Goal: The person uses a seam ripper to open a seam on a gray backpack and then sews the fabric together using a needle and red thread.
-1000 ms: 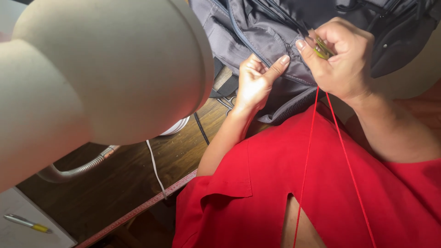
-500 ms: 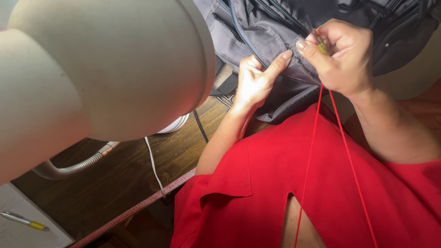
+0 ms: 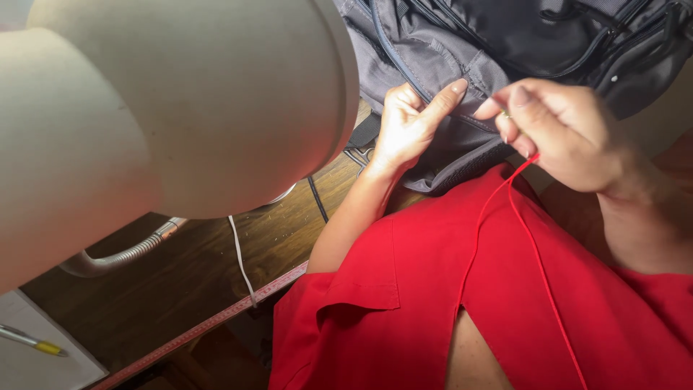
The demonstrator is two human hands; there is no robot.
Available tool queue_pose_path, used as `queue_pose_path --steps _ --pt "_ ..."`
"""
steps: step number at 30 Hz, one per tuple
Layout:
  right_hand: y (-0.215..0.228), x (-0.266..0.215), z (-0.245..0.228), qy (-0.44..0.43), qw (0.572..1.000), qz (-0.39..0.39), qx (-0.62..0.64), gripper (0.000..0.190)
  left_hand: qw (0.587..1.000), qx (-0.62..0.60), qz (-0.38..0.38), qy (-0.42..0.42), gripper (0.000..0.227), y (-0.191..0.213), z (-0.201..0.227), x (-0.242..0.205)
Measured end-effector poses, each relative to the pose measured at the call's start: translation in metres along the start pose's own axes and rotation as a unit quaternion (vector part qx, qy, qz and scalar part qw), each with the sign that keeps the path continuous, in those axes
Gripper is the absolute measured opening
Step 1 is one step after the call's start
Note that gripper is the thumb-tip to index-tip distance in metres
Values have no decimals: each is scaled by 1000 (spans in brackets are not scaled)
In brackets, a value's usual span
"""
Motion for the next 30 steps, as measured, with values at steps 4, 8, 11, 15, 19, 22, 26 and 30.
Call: queue_pose_path --steps 4,8,11,15,19,22,26,30 --pt "1 3 21 -46 999 -18 9 46 1000 -22 -3 -2 56 -1 0 -1" --pt "8 7 19 -78 997 -11 -17 50 1000 -31 -2 -2 54 -2 -1 0" --pt "8 8 14 -87 994 -17 -59 50 999 -36 -6 4 50 -3 -6 1" --pt "7 7 5 -100 990 -9 -103 51 999 -48 -8 10 53 -1 -6 3" --pt "0 3 -2 -129 978 28 -161 53 999 -19 -25 -4 56 4 -5 5" --pt "-6 9 0 -98 985 44 -138 49 999 -7 -29 -20 53 7 -8 6" --pt "-13 2 5 -97 981 60 -159 49 997 -45 -47 -46 28 5 -22 4" --pt "-14 2 4 -106 980 76 -150 49 995 -78 -50 -40 20 6 -32 10"
Point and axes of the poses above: each hand's wrist, its own x-axis towards the middle knuckle, its own y-axis out of the back of the hand, z = x × y, the point moved 6 cm from there along x, towards the middle knuckle, and after that the axes turned 12 degrees about x, right-handed, at the moved point
